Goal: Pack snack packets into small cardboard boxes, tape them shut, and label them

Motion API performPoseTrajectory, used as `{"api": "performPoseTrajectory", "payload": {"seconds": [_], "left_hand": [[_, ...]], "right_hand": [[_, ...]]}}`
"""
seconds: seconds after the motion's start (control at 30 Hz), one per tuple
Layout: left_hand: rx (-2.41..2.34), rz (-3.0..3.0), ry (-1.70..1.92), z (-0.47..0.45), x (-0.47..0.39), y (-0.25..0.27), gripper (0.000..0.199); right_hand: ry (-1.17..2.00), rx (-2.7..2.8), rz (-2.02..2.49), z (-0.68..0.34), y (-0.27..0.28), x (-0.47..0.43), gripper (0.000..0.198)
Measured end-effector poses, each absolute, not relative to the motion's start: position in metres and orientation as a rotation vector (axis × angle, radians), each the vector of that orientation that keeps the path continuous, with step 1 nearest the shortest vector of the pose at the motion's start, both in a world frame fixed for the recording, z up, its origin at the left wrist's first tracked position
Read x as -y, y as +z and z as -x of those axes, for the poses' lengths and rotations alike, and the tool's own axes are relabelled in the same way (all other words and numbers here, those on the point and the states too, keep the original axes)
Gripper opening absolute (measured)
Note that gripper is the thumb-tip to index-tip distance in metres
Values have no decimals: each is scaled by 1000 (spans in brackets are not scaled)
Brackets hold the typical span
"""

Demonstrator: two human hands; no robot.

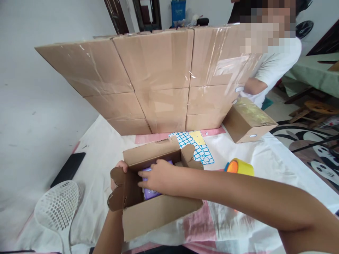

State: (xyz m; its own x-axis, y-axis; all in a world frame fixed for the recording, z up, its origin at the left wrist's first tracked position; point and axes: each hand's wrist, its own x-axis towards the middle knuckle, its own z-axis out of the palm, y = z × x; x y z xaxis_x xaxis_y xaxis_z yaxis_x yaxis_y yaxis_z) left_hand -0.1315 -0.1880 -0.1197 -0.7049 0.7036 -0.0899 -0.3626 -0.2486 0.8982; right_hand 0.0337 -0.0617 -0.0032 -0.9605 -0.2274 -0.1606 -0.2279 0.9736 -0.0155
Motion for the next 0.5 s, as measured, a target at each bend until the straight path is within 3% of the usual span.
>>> {"api": "performPoseTrajectory", "payload": {"seconds": [0.1, 0.17, 0.23, 0.27, 0.33, 0.37, 0.5], "left_hand": [[-1423, -435, 2134, 132, 193, -127, 46], [-1452, -439, 2179, 128, 198, -128, 68], [-1491, -485, 2106, 119, 204, -125, 87], [-1525, -514, 2037, 114, 206, -122, 91], [-1600, -557, 1897, 105, 208, -114, 88], [-1628, -563, 1846, 101, 208, -110, 84], [-1664, -544, 1820, 97, 201, -99, 68]], "right_hand": [[-134, -3449, 33, -83, 21, 47, 48], [-399, -3706, -708, -120, 19, 34, 41], [-977, -3658, -1419, -148, 0, 25, 34], [-1362, -3538, -1530, -157, -13, 24, 35], [-1875, -3290, -1304, -164, -37, 27, 44], [-1912, -3230, -1066, -163, -46, 32, 50], [-1311, -3229, -350, -146, -50, 49, 43]]}}
